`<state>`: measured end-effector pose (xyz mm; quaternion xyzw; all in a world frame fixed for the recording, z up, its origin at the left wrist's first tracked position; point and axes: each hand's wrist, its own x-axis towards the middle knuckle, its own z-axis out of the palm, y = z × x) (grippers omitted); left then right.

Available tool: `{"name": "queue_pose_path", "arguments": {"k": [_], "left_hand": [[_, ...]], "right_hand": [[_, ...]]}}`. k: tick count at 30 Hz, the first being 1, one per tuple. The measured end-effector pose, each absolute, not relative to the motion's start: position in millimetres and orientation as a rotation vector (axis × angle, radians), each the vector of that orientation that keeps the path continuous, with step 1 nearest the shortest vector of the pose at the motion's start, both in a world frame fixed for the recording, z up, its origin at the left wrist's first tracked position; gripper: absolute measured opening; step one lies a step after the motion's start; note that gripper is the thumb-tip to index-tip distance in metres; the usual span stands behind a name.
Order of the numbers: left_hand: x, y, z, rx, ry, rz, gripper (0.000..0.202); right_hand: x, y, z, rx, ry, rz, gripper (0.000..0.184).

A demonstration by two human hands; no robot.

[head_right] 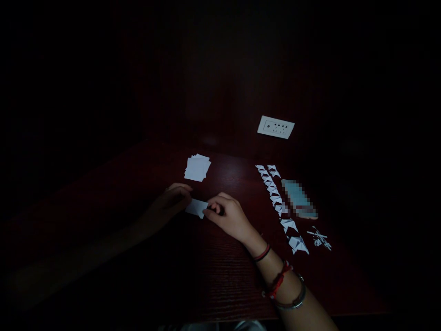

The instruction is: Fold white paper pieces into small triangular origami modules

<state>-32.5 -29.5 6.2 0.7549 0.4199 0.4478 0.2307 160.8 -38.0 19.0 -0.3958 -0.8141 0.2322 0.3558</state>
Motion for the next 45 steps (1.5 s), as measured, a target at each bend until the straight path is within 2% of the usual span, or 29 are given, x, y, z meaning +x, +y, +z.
{"name": "queue_pose_path", "arguments": {"k": [8, 13, 18, 45], "left_hand": [[-35, -30, -5, 2.185, 1.223, 1.192, 0.006], [-35, -39, 3, 2.361, 1.166, 1.227, 0.021], [-34, -42, 6, 2.456, 1.095, 1.192, 0.004], [-37, -51, 14, 2.462, 0.891, 1.197, 0.01]], "right_hand": [[160, -34, 14, -1.122, -1.98, 0.597, 0.007], [156, -39, 19, -1.118, -2.123, 0.561, 0.01], [148, -49, 23, -1.09, -2.149, 0.494, 0.01], [147, -61, 34, -0.944, -2.197, 0.42, 0.009]]}}
